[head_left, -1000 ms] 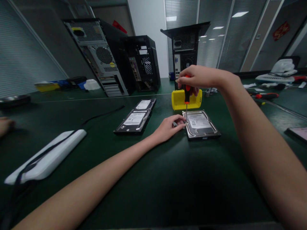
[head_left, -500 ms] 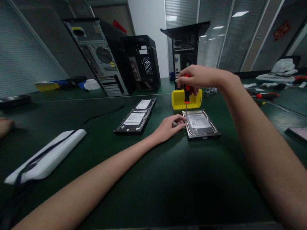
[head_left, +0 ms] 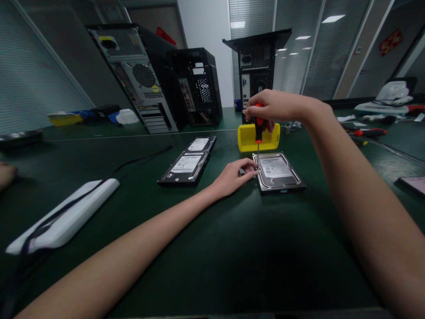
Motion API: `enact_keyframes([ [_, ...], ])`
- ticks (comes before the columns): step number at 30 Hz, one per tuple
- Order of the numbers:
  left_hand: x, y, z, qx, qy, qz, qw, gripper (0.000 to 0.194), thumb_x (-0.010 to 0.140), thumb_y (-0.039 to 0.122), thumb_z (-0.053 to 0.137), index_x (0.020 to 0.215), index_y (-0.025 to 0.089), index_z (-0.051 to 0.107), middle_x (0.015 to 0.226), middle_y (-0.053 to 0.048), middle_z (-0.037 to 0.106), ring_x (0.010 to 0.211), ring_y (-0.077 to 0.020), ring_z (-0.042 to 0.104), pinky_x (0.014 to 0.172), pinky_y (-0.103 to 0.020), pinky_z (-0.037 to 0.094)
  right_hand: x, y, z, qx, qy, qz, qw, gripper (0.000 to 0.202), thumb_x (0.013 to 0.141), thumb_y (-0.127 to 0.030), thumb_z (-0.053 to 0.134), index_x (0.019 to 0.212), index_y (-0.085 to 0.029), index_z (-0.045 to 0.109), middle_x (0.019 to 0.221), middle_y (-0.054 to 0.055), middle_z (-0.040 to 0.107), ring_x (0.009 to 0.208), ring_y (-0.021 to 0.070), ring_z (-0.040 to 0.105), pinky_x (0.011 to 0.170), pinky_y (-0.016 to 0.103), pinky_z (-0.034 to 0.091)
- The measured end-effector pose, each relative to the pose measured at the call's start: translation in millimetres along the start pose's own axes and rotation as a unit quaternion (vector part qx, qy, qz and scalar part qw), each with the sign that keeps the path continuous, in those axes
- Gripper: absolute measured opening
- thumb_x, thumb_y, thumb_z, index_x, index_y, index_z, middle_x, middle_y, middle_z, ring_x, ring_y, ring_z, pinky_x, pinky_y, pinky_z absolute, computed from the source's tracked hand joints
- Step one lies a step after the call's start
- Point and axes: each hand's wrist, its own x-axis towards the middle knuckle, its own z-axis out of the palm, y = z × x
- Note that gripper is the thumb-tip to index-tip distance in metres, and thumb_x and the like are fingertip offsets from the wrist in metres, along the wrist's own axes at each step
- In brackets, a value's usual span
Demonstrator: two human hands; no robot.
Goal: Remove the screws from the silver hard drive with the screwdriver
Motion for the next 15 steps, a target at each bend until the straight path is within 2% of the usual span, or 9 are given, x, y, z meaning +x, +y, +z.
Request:
enact_keyframes([
  [15, 0.3, 0.5, -0.1, 0.002, -0.002, -0.003, 1.000, 0.028, 0.089, 0.035, 0.050, 0.109, 0.017, 0.059, 0.096, -0.005, 0.062, 0.086, -0.0160, 0.057, 0.073, -0.028, 0.044, -0.3, 1.7, 1.8, -0.003, 0.009, -0.009, 1.000, 0.034, 0.091, -0.040, 0.043, 0.099, -0.012, 0.061, 0.078, 0.009, 0.066, 0.059, 0.0129, 0.062, 0.052, 0.023, 0.047],
])
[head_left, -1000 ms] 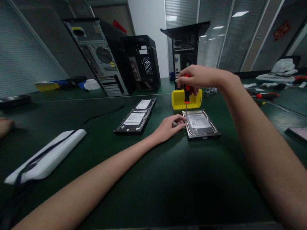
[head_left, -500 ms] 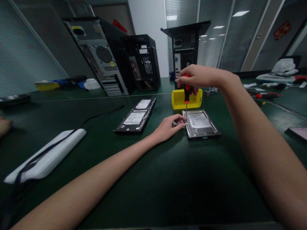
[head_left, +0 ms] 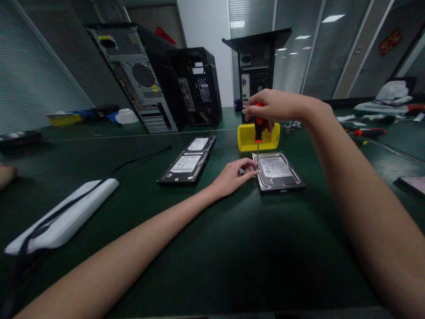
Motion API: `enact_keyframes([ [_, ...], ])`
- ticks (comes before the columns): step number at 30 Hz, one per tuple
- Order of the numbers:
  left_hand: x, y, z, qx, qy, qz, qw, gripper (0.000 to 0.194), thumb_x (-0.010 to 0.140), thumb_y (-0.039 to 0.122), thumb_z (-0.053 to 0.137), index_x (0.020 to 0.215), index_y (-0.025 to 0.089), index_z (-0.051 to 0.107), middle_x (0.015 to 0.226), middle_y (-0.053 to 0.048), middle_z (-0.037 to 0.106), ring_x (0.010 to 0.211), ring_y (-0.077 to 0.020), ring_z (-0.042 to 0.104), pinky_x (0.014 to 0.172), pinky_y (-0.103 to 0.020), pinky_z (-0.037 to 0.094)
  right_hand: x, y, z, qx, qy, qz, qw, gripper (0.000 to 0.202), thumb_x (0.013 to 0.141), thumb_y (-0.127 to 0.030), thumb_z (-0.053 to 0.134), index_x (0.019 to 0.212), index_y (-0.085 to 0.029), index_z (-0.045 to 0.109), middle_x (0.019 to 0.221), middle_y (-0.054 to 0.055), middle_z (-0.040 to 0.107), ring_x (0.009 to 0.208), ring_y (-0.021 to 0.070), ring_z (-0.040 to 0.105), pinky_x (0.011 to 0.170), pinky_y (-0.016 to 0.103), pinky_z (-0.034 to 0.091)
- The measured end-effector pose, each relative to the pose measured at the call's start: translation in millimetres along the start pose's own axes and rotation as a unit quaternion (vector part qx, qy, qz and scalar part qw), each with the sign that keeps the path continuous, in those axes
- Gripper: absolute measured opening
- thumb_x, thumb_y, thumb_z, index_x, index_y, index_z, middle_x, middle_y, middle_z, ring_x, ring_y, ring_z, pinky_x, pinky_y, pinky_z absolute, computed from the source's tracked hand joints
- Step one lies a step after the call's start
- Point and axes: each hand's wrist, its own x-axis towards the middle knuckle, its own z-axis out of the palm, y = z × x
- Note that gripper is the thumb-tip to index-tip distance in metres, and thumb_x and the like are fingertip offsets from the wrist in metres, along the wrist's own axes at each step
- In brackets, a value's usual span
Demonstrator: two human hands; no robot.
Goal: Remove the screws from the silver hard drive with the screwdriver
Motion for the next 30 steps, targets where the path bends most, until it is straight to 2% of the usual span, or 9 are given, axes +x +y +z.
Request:
enact_keyframes([
  [8, 0.2, -0.1, -0.4, 0.002, -0.002, -0.001, 1.000, 0.028, 0.089, 0.035, 0.051, 0.109, 0.017, 0.059, 0.098, -0.005, 0.062, 0.086, -0.0160, 0.057, 0.074, -0.029, 0.044, 2.7, 0.2, -1.8, 0.003, -0.011, 0.017, 1.000, 0.033, 0.091, -0.040, 0.044, 0.100, -0.014, 0.062, 0.072, 0.007, 0.065, 0.060, 0.0133, 0.062, 0.052, 0.022, 0.046],
  [12, -0.4, 0.1, -0.3, -0.004, -0.003, 0.003, 1.000, 0.029, 0.089, 0.037, 0.052, 0.110, 0.017, 0.058, 0.096, -0.005, 0.062, 0.086, -0.0160, 0.057, 0.074, -0.029, 0.044, 2.9, -0.3, -1.8, -0.024, -0.021, 0.026, 0.999, 0.035, 0.089, -0.042, 0.046, 0.090, -0.013, 0.065, 0.065, 0.007, 0.063, 0.054, 0.0118, 0.059, 0.049, 0.022, 0.043],
  [17, -0.5, -1.2, 0.0, -0.001, 0.004, 0.006, 1.000, 0.030, 0.088, 0.038, 0.052, 0.108, 0.017, 0.059, 0.095, -0.005, 0.062, 0.085, -0.0157, 0.057, 0.072, -0.028, 0.044, 5.3, 0.7, 2.2, -0.060, 0.017, -0.005, 0.998, 0.040, 0.090, -0.045, 0.043, 0.084, -0.013, 0.066, 0.059, 0.006, 0.061, 0.052, 0.0110, 0.056, 0.050, 0.022, 0.043],
  [21, -0.1, -2.3, -0.2, -0.007, 0.002, 0.007, 1.000, 0.029, 0.089, 0.038, 0.052, 0.108, 0.017, 0.059, 0.095, -0.004, 0.062, 0.084, -0.0155, 0.057, 0.072, -0.027, 0.044, 3.5, 2.0, 2.1, -0.051, 0.022, -0.008, 0.998, 0.042, 0.090, -0.046, 0.042, 0.085, -0.012, 0.065, 0.064, 0.008, 0.064, 0.050, 0.0107, 0.055, 0.050, 0.023, 0.043],
  [25, 0.2, -3.0, -0.1, -0.006, 0.004, 0.004, 1.000, 0.029, 0.088, 0.037, 0.053, 0.108, 0.017, 0.060, 0.095, -0.005, 0.063, 0.085, -0.0159, 0.057, 0.071, -0.027, 0.044, -3.5, 2.4, -3.9, -0.036, 0.068, -0.029, 0.997, 0.040, 0.090, -0.042, 0.042, 0.087, -0.011, 0.066, 0.068, 0.008, 0.064, 0.047, 0.0078, 0.054, 0.048, 0.020, 0.042],
  [28, 0.0, -3.4, 0.2, -0.006, 0.003, 0.010, 1.000, 0.027, 0.090, 0.034, 0.051, 0.108, 0.016, 0.059, 0.097, -0.005, 0.063, 0.085, -0.0150, 0.057, 0.071, -0.026, 0.044, -8.0, 3.8, -10.5, -0.024, 0.093, -0.015, 0.995, 0.037, 0.089, -0.038, 0.042, 0.085, -0.009, 0.066, 0.064, 0.007, 0.061, 0.044, 0.0048, 0.052, 0.045, 0.015, 0.040],
  [29, -0.3, -3.4, 0.2, -0.006, 0.004, 0.010, 1.000, 0.027, 0.090, 0.033, 0.050, 0.108, 0.016, 0.059, 0.096, -0.005, 0.063, 0.085, -0.0146, 0.057, 0.071, -0.026, 0.044, -9.0, 5.1, -12.7, -0.016, 0.113, -0.017, 0.993, 0.038, 0.089, -0.038, 0.042, 0.085, -0.009, 0.066, 0.063, 0.007, 0.061, 0.043, 0.0047, 0.051, 0.044, 0.014, 0.039],
  [30, -0.7, -3.5, 0.1, -0.007, 0.004, 0.010, 1.000, 0.027, 0.090, 0.033, 0.050, 0.108, 0.016, 0.059, 0.096, -0.005, 0.062, 0.085, -0.0144, 0.057, 0.071, -0.026, 0.044, -9.7, 6.8, -14.8, -0.003, 0.165, -0.025, 0.986, 0.039, 0.088, -0.039, 0.043, 0.083, -0.009, 0.066, 0.064, 0.006, 0.061, 0.041, 0.0048, 0.050, 0.040, 0.015, 0.038],
])
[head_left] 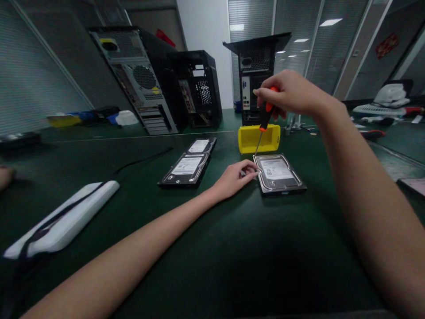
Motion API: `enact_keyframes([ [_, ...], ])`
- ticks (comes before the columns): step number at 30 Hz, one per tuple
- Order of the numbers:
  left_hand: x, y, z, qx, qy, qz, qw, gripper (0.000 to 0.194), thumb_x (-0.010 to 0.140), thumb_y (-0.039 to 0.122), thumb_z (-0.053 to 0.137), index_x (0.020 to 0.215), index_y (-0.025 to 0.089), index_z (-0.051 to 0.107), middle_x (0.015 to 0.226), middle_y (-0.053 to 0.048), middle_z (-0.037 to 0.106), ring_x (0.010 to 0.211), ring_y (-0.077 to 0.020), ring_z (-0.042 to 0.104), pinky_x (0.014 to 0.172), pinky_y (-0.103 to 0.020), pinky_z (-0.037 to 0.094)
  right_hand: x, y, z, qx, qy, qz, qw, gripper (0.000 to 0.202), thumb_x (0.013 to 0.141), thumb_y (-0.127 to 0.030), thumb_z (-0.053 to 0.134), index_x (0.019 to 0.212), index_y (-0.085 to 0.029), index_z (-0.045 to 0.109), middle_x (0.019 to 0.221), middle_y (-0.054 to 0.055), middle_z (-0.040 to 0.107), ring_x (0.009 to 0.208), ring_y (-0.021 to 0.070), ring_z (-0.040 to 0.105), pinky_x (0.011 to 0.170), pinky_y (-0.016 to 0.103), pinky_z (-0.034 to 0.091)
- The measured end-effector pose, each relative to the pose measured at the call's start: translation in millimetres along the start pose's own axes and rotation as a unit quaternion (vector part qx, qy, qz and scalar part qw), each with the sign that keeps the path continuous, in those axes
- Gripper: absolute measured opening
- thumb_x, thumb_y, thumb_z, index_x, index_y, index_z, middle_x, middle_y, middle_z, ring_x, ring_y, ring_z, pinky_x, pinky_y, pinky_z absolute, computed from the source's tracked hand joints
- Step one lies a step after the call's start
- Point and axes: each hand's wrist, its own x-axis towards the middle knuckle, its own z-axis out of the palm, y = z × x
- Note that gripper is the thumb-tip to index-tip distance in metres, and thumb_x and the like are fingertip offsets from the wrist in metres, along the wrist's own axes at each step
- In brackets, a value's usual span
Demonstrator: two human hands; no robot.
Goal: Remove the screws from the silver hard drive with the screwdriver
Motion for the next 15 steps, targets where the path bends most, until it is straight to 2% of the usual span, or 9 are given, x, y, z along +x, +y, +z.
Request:
enact_keyframes([
  [2, -1.1, 0.0, -0.9, 0.000, 0.000, -0.002, 1.000, 0.026, 0.090, 0.032, 0.050, 0.109, 0.015, 0.058, 0.095, -0.005, 0.062, 0.086, -0.0143, 0.057, 0.072, -0.026, 0.044, 0.1, 4.6, -4.3, 0.003, 0.041, -0.006, 0.999, 0.037, 0.087, -0.039, 0.044, 0.080, -0.010, 0.066, 0.063, 0.006, 0.061, 0.041, 0.0072, 0.053, 0.039, 0.016, 0.040],
  [7, -4.1, -0.7, -5.6, -0.011, -0.026, 0.007, 1.000, 0.027, 0.087, 0.026, 0.054, 0.112, 0.015, 0.054, 0.100, -0.006, 0.063, 0.092, -0.0146, 0.059, 0.073, -0.026, 0.044, -1.8, 19.2, -17.2, 0.018, 0.131, 0.030, 0.991, 0.035, 0.085, -0.034, 0.045, 0.077, -0.010, 0.068, 0.056, 0.005, 0.058, 0.040, 0.0099, 0.054, 0.038, 0.018, 0.040],
  [9, -4.8, -1.2, -6.6, -0.016, -0.037, 0.013, 0.999, 0.030, 0.085, 0.023, 0.056, 0.114, 0.015, 0.052, 0.101, -0.006, 0.063, 0.094, -0.0145, 0.059, 0.074, -0.026, 0.044, -4.5, 25.0, -23.6, 0.021, 0.158, 0.068, 0.985, 0.036, 0.085, -0.035, 0.045, 0.074, -0.010, 0.068, 0.054, 0.006, 0.058, 0.039, 0.0106, 0.055, 0.038, 0.019, 0.042],
  [15, -4.2, -3.3, -4.6, 0.002, -0.007, -0.006, 1.000, 0.033, 0.081, 0.021, 0.060, 0.113, 0.014, 0.052, 0.096, -0.006, 0.065, 0.089, -0.0138, 0.060, 0.074, -0.026, 0.046, -20.2, 42.8, -42.4, 0.074, 0.231, 0.080, 0.967, 0.032, 0.085, -0.031, 0.044, 0.072, -0.010, 0.064, 0.059, 0.009, 0.057, 0.042, 0.0114, 0.057, 0.037, 0.020, 0.045],
])
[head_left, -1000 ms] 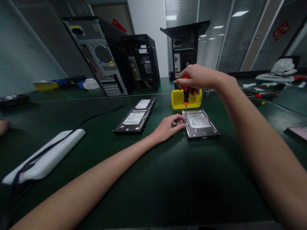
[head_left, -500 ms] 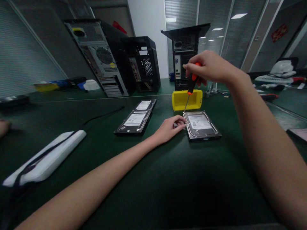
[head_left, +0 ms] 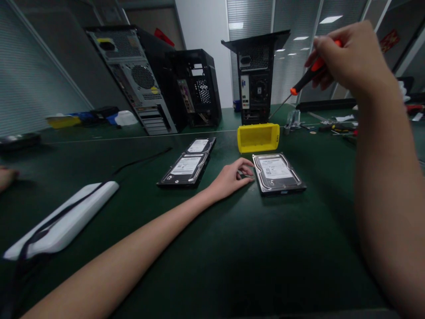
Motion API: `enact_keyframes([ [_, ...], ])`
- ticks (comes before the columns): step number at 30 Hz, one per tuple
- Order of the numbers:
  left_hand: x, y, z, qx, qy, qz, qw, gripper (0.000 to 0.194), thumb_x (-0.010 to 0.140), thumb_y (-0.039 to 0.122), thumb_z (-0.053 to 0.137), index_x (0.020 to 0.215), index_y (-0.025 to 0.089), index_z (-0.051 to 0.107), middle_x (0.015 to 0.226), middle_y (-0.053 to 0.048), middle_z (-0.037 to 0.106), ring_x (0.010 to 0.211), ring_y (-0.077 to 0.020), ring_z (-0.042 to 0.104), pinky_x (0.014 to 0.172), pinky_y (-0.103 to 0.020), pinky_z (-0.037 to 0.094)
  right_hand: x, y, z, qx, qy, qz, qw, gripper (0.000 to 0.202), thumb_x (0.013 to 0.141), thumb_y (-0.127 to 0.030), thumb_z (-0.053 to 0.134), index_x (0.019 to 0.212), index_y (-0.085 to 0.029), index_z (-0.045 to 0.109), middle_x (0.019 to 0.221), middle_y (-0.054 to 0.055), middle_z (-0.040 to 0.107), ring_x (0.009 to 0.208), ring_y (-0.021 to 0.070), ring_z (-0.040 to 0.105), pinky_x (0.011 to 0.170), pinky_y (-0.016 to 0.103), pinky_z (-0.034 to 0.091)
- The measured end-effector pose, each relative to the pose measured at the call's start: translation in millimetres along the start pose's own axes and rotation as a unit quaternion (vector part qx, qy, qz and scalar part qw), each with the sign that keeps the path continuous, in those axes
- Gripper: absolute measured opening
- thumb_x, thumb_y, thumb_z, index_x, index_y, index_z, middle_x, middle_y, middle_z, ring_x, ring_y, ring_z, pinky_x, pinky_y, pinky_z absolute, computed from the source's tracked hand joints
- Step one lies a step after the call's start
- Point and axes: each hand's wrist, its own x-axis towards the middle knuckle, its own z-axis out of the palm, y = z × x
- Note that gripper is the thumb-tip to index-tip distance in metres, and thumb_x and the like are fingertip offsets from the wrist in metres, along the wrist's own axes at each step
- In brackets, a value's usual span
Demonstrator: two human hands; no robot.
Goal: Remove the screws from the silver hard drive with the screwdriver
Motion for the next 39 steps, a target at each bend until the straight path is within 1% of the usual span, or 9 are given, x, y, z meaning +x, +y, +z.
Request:
enact_keyframes([
  [5, -0.4, -3.1, -1.1, 0.068, 0.037, -0.009, 0.997, 0.025, 0.084, 0.025, 0.058, 0.108, 0.017, 0.061, 0.105, -0.007, 0.065, 0.096, -0.0177, 0.060, 0.079, -0.031, 0.049, -2.1, 7.5, -14.3, 0.028, 0.043, -0.005, 0.999, 0.032, 0.083, -0.030, 0.048, 0.077, -0.005, 0.066, 0.063, 0.010, 0.058, 0.039, 0.0079, 0.054, 0.034, 0.016, 0.044],
  [9, -2.6, -4.6, -1.5, 0.112, 0.057, -0.007, 0.992, 0.025, 0.087, 0.027, 0.053, 0.109, 0.020, 0.064, 0.111, -0.006, 0.067, 0.103, -0.0197, 0.060, 0.090, -0.036, 0.047, -1.3, 3.4, -16.3, 0.028, 0.038, 0.032, 0.998, 0.031, 0.083, -0.028, 0.047, 0.078, -0.004, 0.066, 0.065, 0.010, 0.059, 0.038, 0.0078, 0.054, 0.033, 0.017, 0.045],
  [19, -4.4, -8.2, -0.1, 0.122, 0.118, -0.058, 0.984, 0.029, 0.092, 0.032, 0.045, 0.113, 0.022, 0.062, 0.107, -0.004, 0.070, 0.102, -0.0187, 0.065, 0.092, -0.034, 0.048, -3.0, 3.1, -17.5, 0.045, 0.034, 0.001, 0.998, 0.031, 0.084, -0.029, 0.048, 0.075, -0.005, 0.066, 0.059, 0.007, 0.056, 0.038, 0.0067, 0.054, 0.032, 0.013, 0.043],
  [22, -2.2, -12.2, 3.0, 0.182, 0.100, -0.068, 0.976, 0.038, 0.095, 0.036, 0.037, 0.124, 0.019, 0.056, 0.127, -0.007, 0.060, 0.118, -0.0208, 0.056, 0.102, -0.037, 0.041, -3.4, 5.2, -18.2, 0.036, 0.032, -0.007, 0.999, 0.031, 0.084, -0.029, 0.048, 0.077, -0.005, 0.066, 0.060, 0.008, 0.056, 0.039, 0.0069, 0.055, 0.034, 0.014, 0.044],
  [24, 0.6, -14.7, 6.0, 0.241, 0.058, -0.091, 0.964, 0.052, 0.093, 0.043, 0.039, 0.135, 0.013, 0.044, 0.143, -0.013, 0.044, 0.133, -0.0258, 0.039, 0.109, -0.043, 0.032, -2.9, 6.0, -18.4, 0.033, 0.029, -0.004, 0.999, 0.031, 0.084, -0.029, 0.048, 0.076, -0.005, 0.066, 0.060, 0.008, 0.057, 0.039, 0.0066, 0.055, 0.034, 0.014, 0.045],
  [27, 6.6, -15.7, 8.6, 0.281, 0.009, -0.098, 0.955, 0.059, 0.094, 0.046, 0.035, 0.141, 0.009, 0.036, 0.148, -0.015, 0.034, 0.139, -0.0274, 0.028, 0.112, -0.044, 0.027, -1.6, 6.2, -17.7, 0.027, 0.024, 0.004, 0.999, 0.032, 0.084, -0.030, 0.048, 0.077, -0.005, 0.066, 0.061, 0.008, 0.057, 0.039, 0.0070, 0.055, 0.035, 0.015, 0.046],
  [30, 14.4, -14.5, 6.9, 0.302, 0.005, -0.070, 0.951, 0.049, 0.096, 0.035, 0.034, 0.138, 0.011, 0.039, 0.141, -0.015, 0.046, 0.131, -0.0243, 0.043, 0.110, -0.041, 0.031, -1.3, 3.7, -15.7, 0.019, 0.015, -0.001, 1.000, 0.033, 0.085, -0.030, 0.047, 0.075, -0.005, 0.065, 0.059, 0.007, 0.056, 0.038, 0.0071, 0.055, 0.034, 0.014, 0.045],
  [33, 23.9, -14.6, 4.7, 0.331, 0.015, -0.032, 0.943, 0.040, 0.095, 0.029, 0.037, 0.129, 0.012, 0.049, 0.115, -0.015, 0.064, 0.106, -0.0252, 0.061, 0.092, -0.040, 0.045, -2.3, -0.7, -13.2, 0.008, -0.002, 0.008, 1.000, 0.030, 0.084, -0.028, 0.047, 0.072, -0.006, 0.063, 0.060, 0.008, 0.057, 0.039, 0.0075, 0.055, 0.034, 0.015, 0.046],
  [39, 44.6, -14.1, 10.3, 0.354, 0.033, -0.046, 0.933, 0.029, 0.092, 0.022, 0.042, 0.112, 0.011, 0.060, 0.098, -0.015, 0.069, 0.087, -0.0239, 0.065, 0.077, -0.035, 0.049, -1.8, -1.6, -8.9, -0.027, -0.024, 0.012, 0.999, 0.030, 0.084, -0.027, 0.045, 0.067, -0.009, 0.061, 0.059, 0.009, 0.058, 0.039, 0.0080, 0.054, 0.036, 0.017, 0.045],
])
